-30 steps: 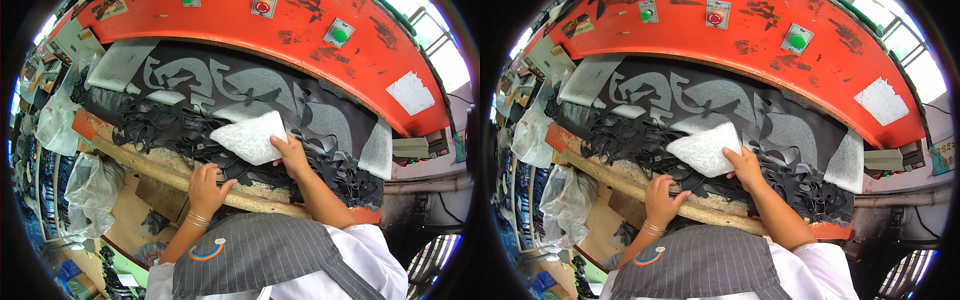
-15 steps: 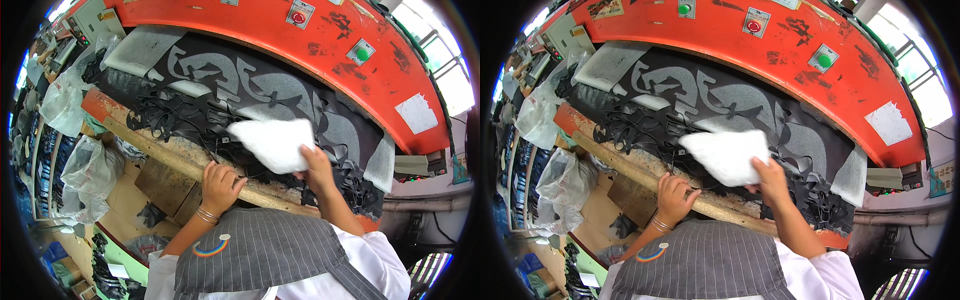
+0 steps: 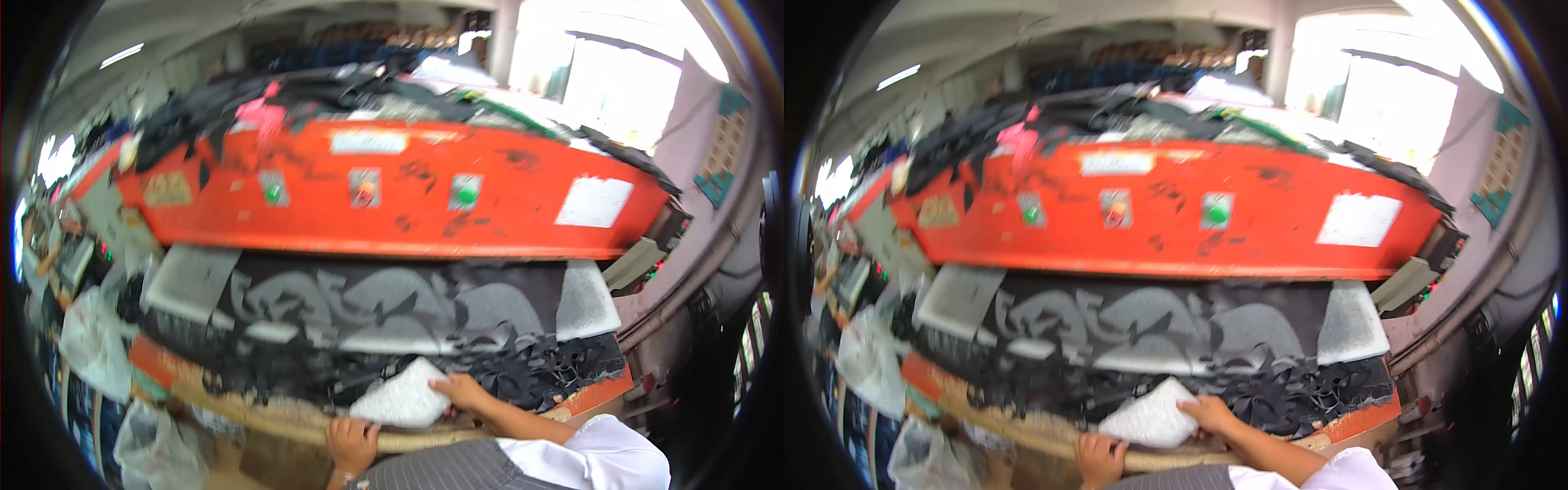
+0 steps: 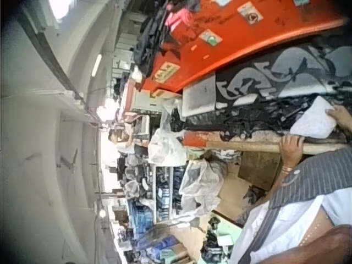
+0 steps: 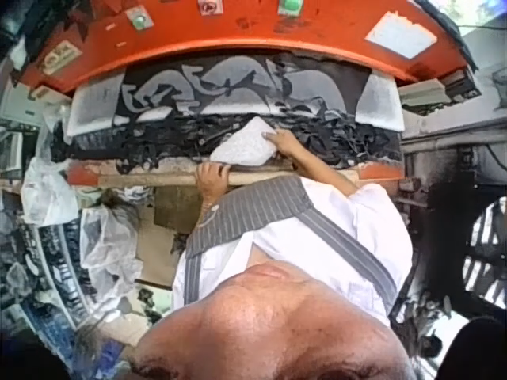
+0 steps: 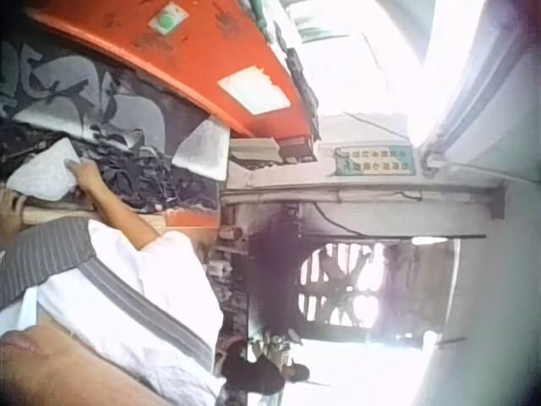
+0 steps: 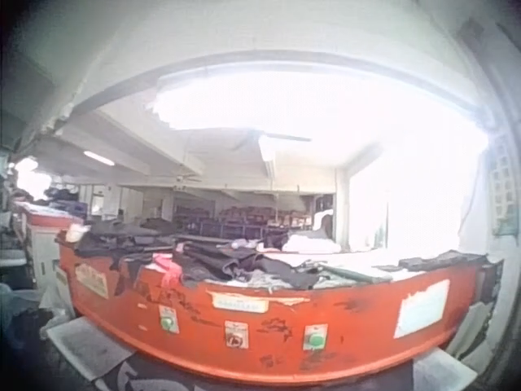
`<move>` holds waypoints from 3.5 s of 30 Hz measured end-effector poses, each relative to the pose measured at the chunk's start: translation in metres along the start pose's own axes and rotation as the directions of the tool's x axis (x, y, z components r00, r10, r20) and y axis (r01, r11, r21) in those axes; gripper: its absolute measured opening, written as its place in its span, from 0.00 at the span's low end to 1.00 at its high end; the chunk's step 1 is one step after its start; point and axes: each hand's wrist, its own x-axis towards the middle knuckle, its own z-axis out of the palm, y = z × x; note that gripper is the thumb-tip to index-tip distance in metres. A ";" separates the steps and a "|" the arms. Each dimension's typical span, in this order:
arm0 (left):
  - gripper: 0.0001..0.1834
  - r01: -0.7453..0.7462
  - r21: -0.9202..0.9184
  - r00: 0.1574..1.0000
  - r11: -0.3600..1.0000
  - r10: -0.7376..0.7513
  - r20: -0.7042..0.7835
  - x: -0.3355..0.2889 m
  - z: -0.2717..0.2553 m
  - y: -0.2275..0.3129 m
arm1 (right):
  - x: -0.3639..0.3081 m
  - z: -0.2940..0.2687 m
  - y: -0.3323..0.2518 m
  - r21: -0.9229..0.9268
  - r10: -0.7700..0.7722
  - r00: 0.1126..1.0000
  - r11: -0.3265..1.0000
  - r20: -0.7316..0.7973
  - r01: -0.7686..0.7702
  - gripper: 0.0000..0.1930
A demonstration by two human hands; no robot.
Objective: Use a hydraulic press machine to cut shapes from a roll of black material using metal dies and a mallet.
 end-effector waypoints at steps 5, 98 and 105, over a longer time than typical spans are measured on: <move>0.18 0.174 0.030 0.956 0.984 -0.176 0.235 -0.007 0.001 0.007 | -0.021 -0.061 0.010 0.109 -0.055 0.988 0.992 -0.143 0.071 0.19; 0.36 0.422 0.084 0.867 0.903 -0.429 0.252 0.114 -0.006 -0.123 | -0.020 -0.129 -0.063 -0.466 -0.835 0.220 -0.049 0.505 0.883 0.26; 0.25 0.412 0.028 0.893 0.911 -0.410 0.188 0.136 0.062 -0.045 | -0.055 -0.338 -0.016 -0.732 -0.746 0.538 0.607 -0.393 0.308 0.25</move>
